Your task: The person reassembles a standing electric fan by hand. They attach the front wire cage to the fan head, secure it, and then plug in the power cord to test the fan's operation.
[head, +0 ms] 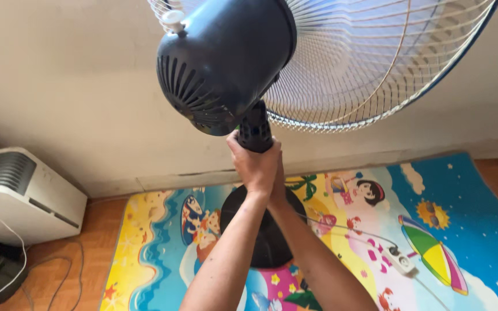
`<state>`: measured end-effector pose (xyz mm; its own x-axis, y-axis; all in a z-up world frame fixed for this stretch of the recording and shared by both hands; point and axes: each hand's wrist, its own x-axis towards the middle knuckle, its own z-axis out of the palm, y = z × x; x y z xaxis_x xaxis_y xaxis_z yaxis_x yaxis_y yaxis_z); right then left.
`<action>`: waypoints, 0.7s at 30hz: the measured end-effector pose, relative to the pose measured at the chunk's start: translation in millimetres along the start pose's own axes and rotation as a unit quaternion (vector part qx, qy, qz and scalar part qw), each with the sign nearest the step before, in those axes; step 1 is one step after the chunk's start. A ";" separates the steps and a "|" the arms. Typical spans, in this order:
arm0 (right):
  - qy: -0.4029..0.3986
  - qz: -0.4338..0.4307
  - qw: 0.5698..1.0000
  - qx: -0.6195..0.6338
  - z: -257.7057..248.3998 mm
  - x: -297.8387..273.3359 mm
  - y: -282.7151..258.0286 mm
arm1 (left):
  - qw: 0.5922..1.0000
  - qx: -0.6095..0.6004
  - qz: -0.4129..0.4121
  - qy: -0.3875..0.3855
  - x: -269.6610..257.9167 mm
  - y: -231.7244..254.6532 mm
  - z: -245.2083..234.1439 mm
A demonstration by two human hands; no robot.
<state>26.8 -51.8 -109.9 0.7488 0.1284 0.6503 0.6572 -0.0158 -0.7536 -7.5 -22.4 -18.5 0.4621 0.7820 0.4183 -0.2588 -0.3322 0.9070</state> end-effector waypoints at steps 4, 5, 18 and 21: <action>-0.231 0.137 0.950 -0.162 -42.1 43.8 -0.4 | 0.997 -0.027 0.045 -0.065 29.0 3.3 -10.8; -0.254 0.181 0.946 -0.090 -47.3 56.6 1.7 | 0.995 -0.030 0.046 -0.088 37.7 3.1 -11.8; -0.193 -0.006 0.981 -0.009 -13.1 40.7 64.0 | 0.956 -0.148 0.128 -0.219 62.2 -23.4 -18.6; -0.093 -0.016 0.994 -0.052 7.7 31.3 64.3 | 0.975 -0.117 0.111 -0.152 41.7 -46.7 -7.0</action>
<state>91.8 -41.2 -138.7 0.7044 0.3112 0.6379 0.6934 -0.1097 -0.7121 17.9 29.4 -43.8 0.5940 0.5000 0.6302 -0.5509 -0.3180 0.7716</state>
